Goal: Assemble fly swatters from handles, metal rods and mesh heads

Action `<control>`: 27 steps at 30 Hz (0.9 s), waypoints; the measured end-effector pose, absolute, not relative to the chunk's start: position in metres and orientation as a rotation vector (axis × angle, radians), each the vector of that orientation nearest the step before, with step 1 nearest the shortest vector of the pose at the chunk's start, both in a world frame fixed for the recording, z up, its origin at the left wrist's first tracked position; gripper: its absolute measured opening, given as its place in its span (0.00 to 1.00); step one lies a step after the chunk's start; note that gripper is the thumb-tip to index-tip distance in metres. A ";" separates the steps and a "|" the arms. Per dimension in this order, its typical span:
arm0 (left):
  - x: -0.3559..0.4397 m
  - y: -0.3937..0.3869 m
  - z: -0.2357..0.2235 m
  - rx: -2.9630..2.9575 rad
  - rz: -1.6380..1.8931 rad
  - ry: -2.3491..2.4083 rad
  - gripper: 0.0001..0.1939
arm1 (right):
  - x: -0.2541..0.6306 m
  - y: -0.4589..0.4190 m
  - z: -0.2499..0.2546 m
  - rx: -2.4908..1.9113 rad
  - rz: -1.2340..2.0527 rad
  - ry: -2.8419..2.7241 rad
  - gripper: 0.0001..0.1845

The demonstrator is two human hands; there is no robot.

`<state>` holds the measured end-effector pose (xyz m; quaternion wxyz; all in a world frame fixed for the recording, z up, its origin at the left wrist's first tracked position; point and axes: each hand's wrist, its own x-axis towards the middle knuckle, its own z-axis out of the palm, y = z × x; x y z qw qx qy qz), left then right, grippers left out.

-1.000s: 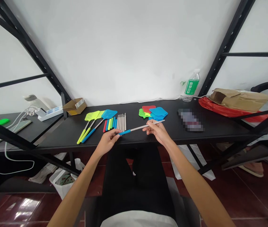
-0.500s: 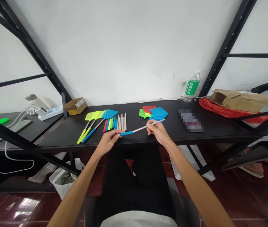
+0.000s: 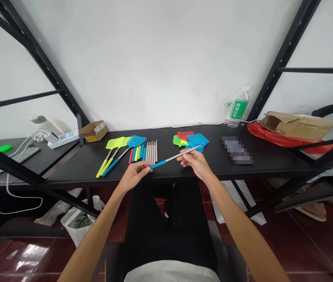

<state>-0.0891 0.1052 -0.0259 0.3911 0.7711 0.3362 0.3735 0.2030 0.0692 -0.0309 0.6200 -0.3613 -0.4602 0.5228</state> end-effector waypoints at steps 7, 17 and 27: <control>-0.091 0.107 -0.027 1.920 0.938 0.883 0.17 | 0.201 0.071 -0.033 -0.887 1.150 -1.047 0.16; -0.089 0.104 -0.022 1.882 0.947 0.885 0.17 | 0.200 0.071 -0.033 -0.902 1.121 -1.031 0.16; -0.092 0.111 -0.024 1.672 1.116 0.870 0.16 | 0.201 0.072 -0.031 -0.826 1.113 -0.936 0.19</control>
